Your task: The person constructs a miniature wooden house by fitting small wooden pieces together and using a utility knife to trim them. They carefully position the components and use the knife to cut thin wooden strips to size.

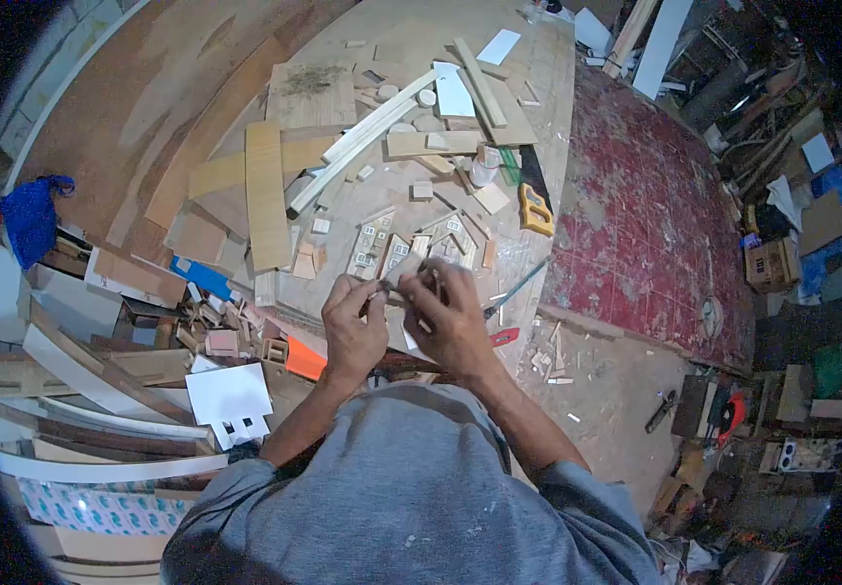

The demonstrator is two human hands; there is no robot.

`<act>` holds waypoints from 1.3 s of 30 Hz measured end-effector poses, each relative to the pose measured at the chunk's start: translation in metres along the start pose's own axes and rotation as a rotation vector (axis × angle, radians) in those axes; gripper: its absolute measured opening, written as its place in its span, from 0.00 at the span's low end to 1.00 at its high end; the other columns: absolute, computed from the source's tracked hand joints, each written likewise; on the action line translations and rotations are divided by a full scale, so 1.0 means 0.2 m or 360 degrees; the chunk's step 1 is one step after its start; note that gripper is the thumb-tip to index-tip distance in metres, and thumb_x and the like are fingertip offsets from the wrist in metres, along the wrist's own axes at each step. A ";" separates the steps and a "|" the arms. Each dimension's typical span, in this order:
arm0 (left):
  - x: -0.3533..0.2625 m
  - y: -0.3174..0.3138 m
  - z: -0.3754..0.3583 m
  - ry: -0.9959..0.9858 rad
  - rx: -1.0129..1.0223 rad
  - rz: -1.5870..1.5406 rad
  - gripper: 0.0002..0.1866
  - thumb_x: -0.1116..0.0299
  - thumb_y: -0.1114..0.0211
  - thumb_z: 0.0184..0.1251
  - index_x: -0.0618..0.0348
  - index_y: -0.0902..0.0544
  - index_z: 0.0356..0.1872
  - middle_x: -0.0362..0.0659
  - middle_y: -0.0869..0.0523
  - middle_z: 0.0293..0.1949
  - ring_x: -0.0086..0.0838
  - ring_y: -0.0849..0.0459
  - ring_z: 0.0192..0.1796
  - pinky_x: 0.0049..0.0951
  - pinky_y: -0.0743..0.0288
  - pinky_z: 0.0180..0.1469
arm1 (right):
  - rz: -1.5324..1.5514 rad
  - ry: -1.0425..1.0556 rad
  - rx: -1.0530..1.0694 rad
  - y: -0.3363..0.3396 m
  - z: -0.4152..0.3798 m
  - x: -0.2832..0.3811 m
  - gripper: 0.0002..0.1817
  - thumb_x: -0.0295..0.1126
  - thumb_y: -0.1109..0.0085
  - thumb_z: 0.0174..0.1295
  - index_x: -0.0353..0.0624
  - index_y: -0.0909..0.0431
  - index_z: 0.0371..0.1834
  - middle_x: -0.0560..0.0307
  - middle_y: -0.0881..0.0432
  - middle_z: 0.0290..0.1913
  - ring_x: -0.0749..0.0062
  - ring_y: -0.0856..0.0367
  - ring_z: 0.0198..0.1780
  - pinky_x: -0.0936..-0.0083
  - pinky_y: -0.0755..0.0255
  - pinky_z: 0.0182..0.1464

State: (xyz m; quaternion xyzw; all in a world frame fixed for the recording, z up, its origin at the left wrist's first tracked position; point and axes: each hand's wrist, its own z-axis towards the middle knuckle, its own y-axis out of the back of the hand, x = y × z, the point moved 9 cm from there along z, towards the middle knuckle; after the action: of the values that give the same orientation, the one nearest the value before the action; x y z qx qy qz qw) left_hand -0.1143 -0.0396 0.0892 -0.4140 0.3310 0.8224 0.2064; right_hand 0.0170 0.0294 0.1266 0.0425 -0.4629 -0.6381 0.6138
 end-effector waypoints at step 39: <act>-0.01 -0.06 -0.05 0.0173 0.0117 -0.0152 0.08 0.80 0.32 0.62 0.67 0.12 0.42 0.47 0.22 0.29 0.33 0.20 0.30 0.33 0.25 0.34 | -0.0070 -0.0017 0.0067 0.12 -0.03 -0.01 0.25 0.20 0.29 0.51 0.46 0.16 0.55 0.43 0.25 0.52 0.49 0.22 0.50 0.62 0.21 0.51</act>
State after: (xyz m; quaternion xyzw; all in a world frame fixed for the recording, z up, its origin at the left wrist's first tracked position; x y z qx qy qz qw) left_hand -0.1001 -0.0373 0.0823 -0.4657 0.3516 0.7752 0.2422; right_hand 0.0379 0.0316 0.1379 0.0623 -0.4784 -0.6418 0.5961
